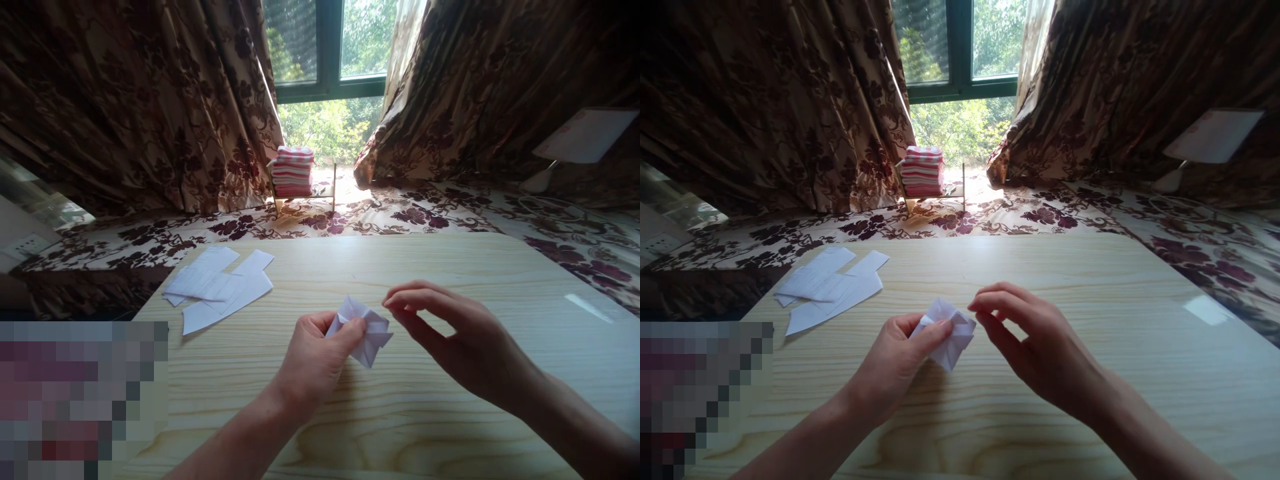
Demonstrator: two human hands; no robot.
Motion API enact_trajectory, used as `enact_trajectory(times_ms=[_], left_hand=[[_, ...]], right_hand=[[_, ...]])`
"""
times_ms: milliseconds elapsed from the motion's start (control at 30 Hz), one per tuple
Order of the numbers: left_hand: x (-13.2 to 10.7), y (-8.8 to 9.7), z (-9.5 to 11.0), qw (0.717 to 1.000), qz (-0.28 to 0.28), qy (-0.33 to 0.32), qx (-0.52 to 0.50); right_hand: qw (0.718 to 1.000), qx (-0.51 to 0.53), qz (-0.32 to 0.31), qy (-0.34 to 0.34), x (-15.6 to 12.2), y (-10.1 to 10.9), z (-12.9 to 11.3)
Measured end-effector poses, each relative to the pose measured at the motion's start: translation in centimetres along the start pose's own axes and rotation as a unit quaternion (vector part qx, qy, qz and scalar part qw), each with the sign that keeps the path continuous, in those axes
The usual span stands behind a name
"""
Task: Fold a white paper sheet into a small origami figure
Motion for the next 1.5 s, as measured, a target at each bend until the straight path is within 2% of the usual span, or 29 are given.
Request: enact_trajectory(times_ms=[67, 133, 200, 267, 467, 633, 800, 1100, 1500], left_hand=[[0.0, 0.2, 0.0, 0.999, 0.023, -0.020, 0.010], [0.1, 0.4, 0.0, 0.999, 0.031, -0.031, 0.011], [0.1, 0.4, -0.1, 0.999, 0.026, -0.037, 0.005], [0.1, 0.4, -0.2, 0.999, 0.018, -0.041, -0.007], [-0.3, -0.2, -0.1, 0.999, 0.004, -0.038, -0.002], [-0.5, -0.8, 0.0, 1.000, -0.012, -0.019, 0.013], [-0.4, -0.8, 0.3, 0.999, -0.034, -0.014, -0.020], [-0.4, -0.6, 0.2, 0.999, -0.035, -0.002, 0.010], [-0.3, -0.6, 0.0, 1.000, -0.026, -0.003, -0.002]], right_hand=[[0.996, 0.012, -0.017, -0.083, -0.1, -0.3, 0.5], [0.987, 0.027, -0.068, -0.142, -0.2, -0.8, 0.7], [0.978, 0.048, -0.114, -0.170, -0.3, -1.3, 0.7], [0.973, 0.065, -0.128, -0.182, -0.4, -1.6, 0.6], [0.970, 0.102, -0.131, -0.179, -0.4, -2.4, 0.3], [0.974, 0.090, -0.084, -0.193, -0.4, -2.5, 0.2], [0.976, 0.095, -0.084, -0.175, -0.3, -2.3, 0.0], [0.982, 0.083, -0.078, -0.153, -0.3, -2.4, 0.2], [0.963, 0.172, -0.068, -0.195, -0.3, -2.8, 0.5]])
Point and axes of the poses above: each hand's wrist, its own x-axis towards the middle knuckle, its own y-axis out of the back of the hand, z = x × y, the point moved 4 cm from there along x, towards the middle knuckle, and after that the axes turned 13 degrees about -x, right-handed, at the moved point
